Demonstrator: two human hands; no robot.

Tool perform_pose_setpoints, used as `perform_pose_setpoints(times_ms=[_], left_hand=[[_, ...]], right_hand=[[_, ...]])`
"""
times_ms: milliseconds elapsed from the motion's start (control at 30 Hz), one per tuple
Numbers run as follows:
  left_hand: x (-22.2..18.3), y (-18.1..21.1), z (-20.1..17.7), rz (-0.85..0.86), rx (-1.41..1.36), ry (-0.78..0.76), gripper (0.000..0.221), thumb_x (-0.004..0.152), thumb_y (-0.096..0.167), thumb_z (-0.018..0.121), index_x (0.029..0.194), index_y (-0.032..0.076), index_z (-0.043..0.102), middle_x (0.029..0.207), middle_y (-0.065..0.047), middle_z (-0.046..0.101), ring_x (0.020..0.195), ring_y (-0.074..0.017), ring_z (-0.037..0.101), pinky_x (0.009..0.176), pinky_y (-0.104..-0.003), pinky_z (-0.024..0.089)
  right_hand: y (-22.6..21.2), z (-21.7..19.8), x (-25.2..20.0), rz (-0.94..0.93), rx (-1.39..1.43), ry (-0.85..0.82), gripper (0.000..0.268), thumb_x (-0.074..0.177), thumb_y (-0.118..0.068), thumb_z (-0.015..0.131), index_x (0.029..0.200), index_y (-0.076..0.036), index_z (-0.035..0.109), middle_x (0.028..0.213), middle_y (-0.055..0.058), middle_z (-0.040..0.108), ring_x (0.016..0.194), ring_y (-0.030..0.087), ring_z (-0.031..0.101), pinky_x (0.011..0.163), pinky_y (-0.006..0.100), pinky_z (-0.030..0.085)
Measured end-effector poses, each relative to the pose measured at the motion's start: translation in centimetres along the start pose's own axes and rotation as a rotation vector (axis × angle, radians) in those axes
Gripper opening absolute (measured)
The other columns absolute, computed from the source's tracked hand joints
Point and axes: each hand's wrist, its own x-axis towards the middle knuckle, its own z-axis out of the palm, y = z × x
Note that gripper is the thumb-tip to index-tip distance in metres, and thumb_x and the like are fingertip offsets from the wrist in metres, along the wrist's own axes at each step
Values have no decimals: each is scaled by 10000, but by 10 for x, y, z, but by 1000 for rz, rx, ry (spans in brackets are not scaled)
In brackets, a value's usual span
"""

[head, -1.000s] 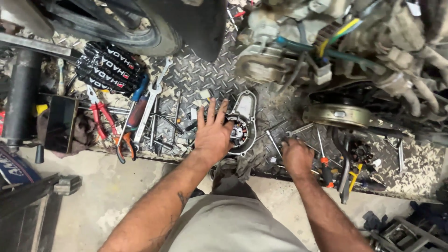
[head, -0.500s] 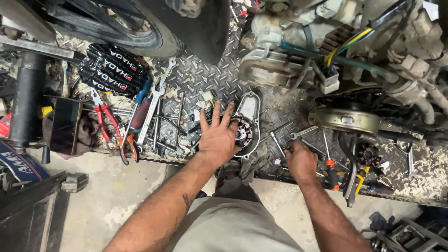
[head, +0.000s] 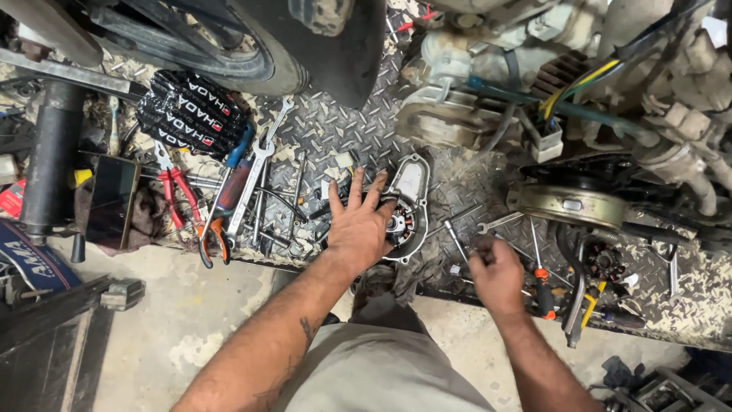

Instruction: Installing and securing a stator assembly on a motorcycle engine using a T-handle wrench and screwdriver.

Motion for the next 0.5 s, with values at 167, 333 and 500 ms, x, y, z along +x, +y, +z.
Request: perform_pose_setpoints(times_ms=[167,333,500], left_hand=[[2,-2,3,1,-9,11,739,758,383,743,1406,204,437,1587,-65,62,1437,-413,-59,1081,-701,-7],[3,-4,5,-4,-23,31,755,743,388,760,1403,205,441,1585,-65,72,1436,-413,-53,1084,-696,-6],[2,-7,10,10,-32,69,765,727,392,769,1396,206,449,1583,-53,97,1443,-394,-31,1095,-686,0]], right_hand=[[-65,-6,-17,-162,266,8,227,688,-104,781,904,-138,720,684,73,681,659,211,659,607,301,514],[-101,7,18,-606,177,6,193,707,-99,777,889,-138,725,668,-2,655,620,171,628,689,280,482],[-105,27,41,-903,-196,-18,161,686,-237,765,832,-235,698,791,-28,608,790,200,584,737,369,399]])
